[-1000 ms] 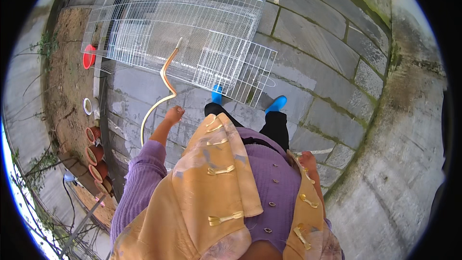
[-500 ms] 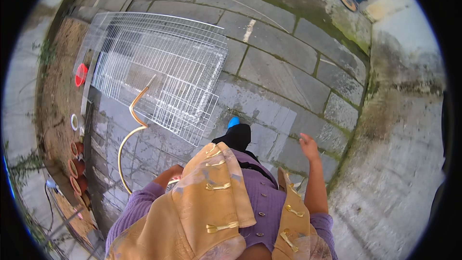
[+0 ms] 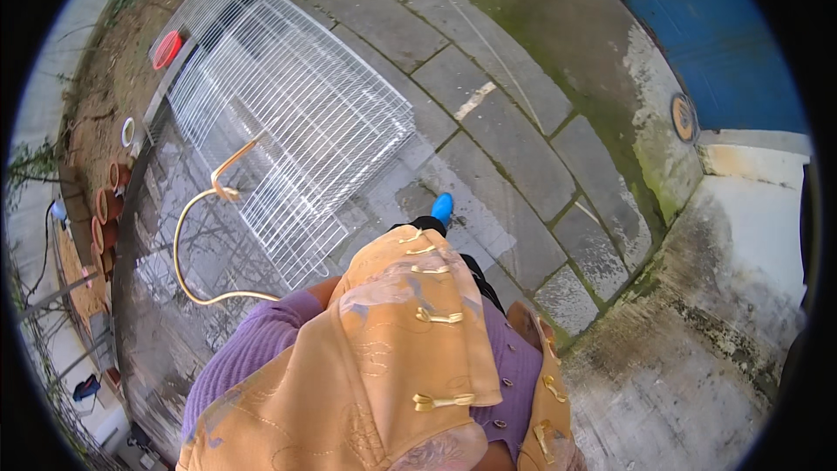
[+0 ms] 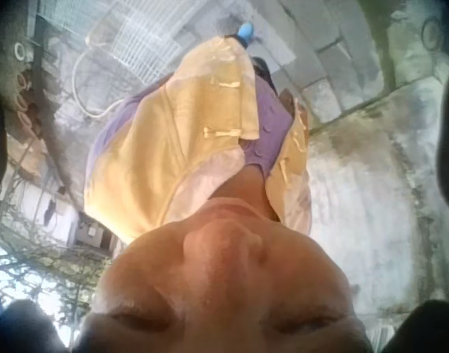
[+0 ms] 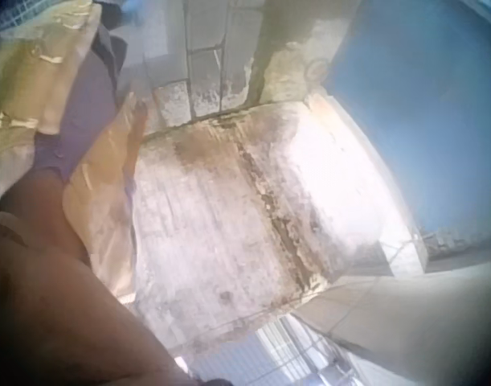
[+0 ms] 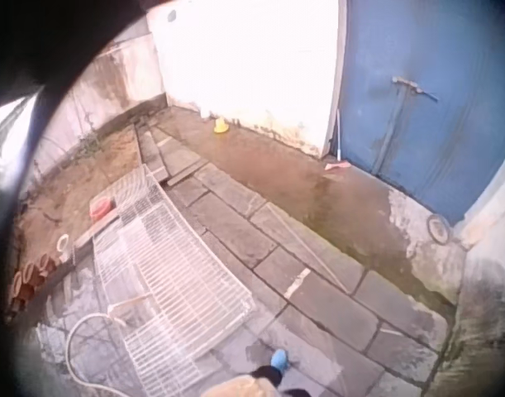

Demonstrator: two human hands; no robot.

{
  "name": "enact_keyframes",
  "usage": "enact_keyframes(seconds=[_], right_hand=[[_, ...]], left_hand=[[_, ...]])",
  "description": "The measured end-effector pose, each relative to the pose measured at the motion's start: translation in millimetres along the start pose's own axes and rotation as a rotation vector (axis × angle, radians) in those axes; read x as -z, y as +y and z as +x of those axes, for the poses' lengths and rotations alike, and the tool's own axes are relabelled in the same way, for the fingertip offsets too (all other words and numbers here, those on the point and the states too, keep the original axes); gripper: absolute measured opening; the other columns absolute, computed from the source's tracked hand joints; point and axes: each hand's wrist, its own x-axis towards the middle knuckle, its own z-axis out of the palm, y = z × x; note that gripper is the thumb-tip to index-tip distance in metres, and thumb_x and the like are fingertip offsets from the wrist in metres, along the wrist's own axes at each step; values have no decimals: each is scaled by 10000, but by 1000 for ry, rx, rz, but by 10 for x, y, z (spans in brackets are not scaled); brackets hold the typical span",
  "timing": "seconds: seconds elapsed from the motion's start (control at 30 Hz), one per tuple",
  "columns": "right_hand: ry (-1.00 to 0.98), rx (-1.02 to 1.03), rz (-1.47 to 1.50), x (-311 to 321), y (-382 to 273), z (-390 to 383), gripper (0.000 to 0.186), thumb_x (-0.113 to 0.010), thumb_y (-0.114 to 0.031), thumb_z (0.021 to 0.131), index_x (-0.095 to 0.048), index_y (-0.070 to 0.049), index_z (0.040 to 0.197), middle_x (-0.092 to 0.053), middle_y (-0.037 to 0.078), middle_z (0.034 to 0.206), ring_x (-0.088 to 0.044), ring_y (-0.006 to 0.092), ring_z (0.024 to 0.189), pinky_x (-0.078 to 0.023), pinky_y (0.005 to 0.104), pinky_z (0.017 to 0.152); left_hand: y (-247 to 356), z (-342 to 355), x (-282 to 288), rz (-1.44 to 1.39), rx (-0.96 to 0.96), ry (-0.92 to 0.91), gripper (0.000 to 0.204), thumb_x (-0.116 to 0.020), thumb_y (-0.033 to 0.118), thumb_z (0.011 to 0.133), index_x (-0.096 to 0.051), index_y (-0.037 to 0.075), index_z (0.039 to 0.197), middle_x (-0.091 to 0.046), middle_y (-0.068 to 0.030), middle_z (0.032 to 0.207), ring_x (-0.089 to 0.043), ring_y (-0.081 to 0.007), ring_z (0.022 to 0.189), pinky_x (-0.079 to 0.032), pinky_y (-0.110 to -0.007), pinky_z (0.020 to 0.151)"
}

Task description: The person uses a hose to spray water on a metal wire cage placed on a paved outdoor surface. They move the hose back and forth to rinse the cage, then briefly use a long-handled brush to scrub the cage before the clip ends.

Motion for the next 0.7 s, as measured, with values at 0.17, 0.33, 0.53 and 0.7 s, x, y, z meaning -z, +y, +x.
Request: enact_keyframes(seconds=[0.17,0.33,0.53,0.7], right_hand=[[58,-286,288,675,12,348,230,-504,-175,866,-627,-25,990,-640,105,775,-624,207,615,-513,333,539],[54,-315,187,1541,-628,1217,192,-516,-164,862,-624,-29,945,-644,126,772,-616,215,569,-506,337,512],[42,-276,224,3032,-2620,3185,144,-538,-140,838,-629,-37,879,-637,123,702,-598,209,505,-477,330,459],[-4,316,-609,4297,-5442,5259,192,-478,-180,868,-585,-29,817,-538,76,610,-564,179,470,-450,334,455]], left_hand=[[1045,302,833,-14,24,7,149,-530,144,823,-626,56,896,-672,-100,793,-653,-199,597,-533,-342,544],[2174,641,1894,6,40,33,152,-529,145,831,-616,58,921,-671,-104,805,-652,-208,594,-532,-349,531],[3245,771,2566,-135,99,78,159,-528,146,839,-603,61,951,-669,-108,820,-651,-218,591,-531,-357,515],[3975,546,2923,-317,188,69,167,-527,147,847,-593,64,976,-668,-111,832,-650,-226,588,-530,-364,503]])
